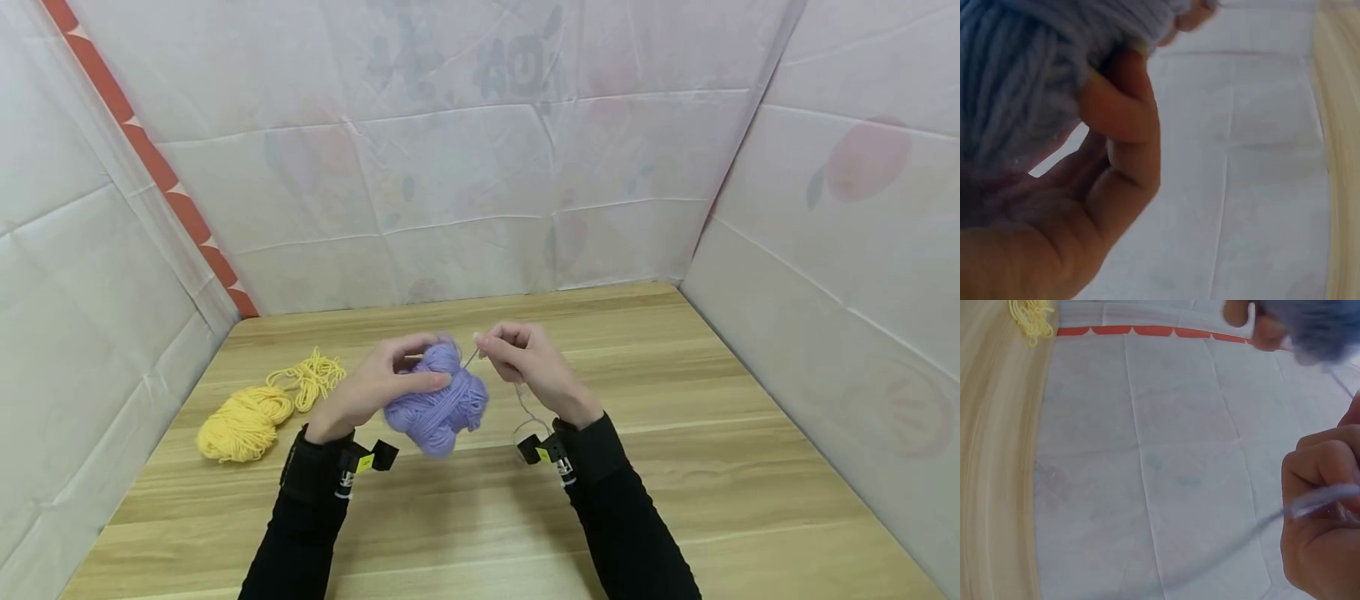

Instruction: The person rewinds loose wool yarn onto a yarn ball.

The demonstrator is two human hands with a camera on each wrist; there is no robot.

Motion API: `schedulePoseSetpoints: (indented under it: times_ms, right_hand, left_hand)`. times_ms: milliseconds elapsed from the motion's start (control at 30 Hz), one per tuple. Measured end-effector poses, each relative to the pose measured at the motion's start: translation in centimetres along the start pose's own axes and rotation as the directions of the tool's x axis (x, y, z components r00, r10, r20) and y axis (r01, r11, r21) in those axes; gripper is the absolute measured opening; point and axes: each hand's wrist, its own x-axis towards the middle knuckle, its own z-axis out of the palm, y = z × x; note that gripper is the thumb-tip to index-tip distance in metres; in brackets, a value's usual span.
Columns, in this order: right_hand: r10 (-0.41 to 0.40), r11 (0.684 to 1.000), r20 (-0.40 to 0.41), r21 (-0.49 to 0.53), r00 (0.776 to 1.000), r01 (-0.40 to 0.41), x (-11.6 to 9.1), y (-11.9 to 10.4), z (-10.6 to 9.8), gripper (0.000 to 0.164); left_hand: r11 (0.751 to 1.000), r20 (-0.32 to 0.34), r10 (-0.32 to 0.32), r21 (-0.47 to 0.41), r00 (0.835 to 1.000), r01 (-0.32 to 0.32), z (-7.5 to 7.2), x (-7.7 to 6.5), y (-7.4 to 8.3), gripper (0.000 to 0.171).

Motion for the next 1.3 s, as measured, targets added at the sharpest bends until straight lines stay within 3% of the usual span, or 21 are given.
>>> schedulePoseSetpoints:
  times_ms: [133,300,633,867,1000,1100,1200,1300]
  right_hand:
    - [-0.026,0.999,-0.033,0.026,0.999,0.027,-0.1,-0.2,0.0,0.017]
    - [-0.030,0.999,-0.043,0.017,0.999,0.031,-0.4,-0.7,0.4,0.015]
    - [-0.062,0.989,-0.016,-0.133,0.998,0.059,-0.7,-1.6,1.9,0.021]
    - [-0.029,0.976,-0.004,-0.214,1.000,0.028,-1.0,-2.0,2.9,0.023]
    - [-0.014,0.962,0.008,-0.273,1.000,0.016,-1.1,-2.0,3.1,0.018]
    - [-0.012,0.955,0.030,-0.295,0.999,0.021,-1.0,-1.8,3.2,0.016]
    - [-0.004,0.953,0.051,-0.303,0.999,0.019,-1.0,-1.7,3.3,0.016]
    - [0.005,0.954,0.069,-0.300,0.998,0.016,-0.9,-1.5,3.3,0.017]
  left_hand:
    - [0.990,-0.103,-0.037,0.130,0.994,0.050,0.3,0.4,-0.3,0.053]
    - [0.977,-0.274,-0.026,0.195,0.961,0.082,0.3,0.7,-0.5,0.054]
    - [0.996,-0.478,0.024,0.083,0.878,0.018,0.0,0.9,-0.8,0.051]
    - [0.993,-0.574,0.020,-0.083,0.819,-0.082,-0.3,1.1,-1.0,0.045]
    - [0.969,-0.599,-0.004,-0.201,0.801,-0.146,-0.6,1.1,-0.8,0.046]
    - [0.936,-0.611,-0.013,-0.285,0.792,-0.205,-0.7,0.9,-0.7,0.040]
    - [0.891,-0.605,-0.010,-0.366,0.796,-0.268,-0.8,0.8,-0.5,0.031]
    - [0.838,-0.584,0.001,-0.443,0.812,-0.319,-0.7,0.6,-0.3,0.022]
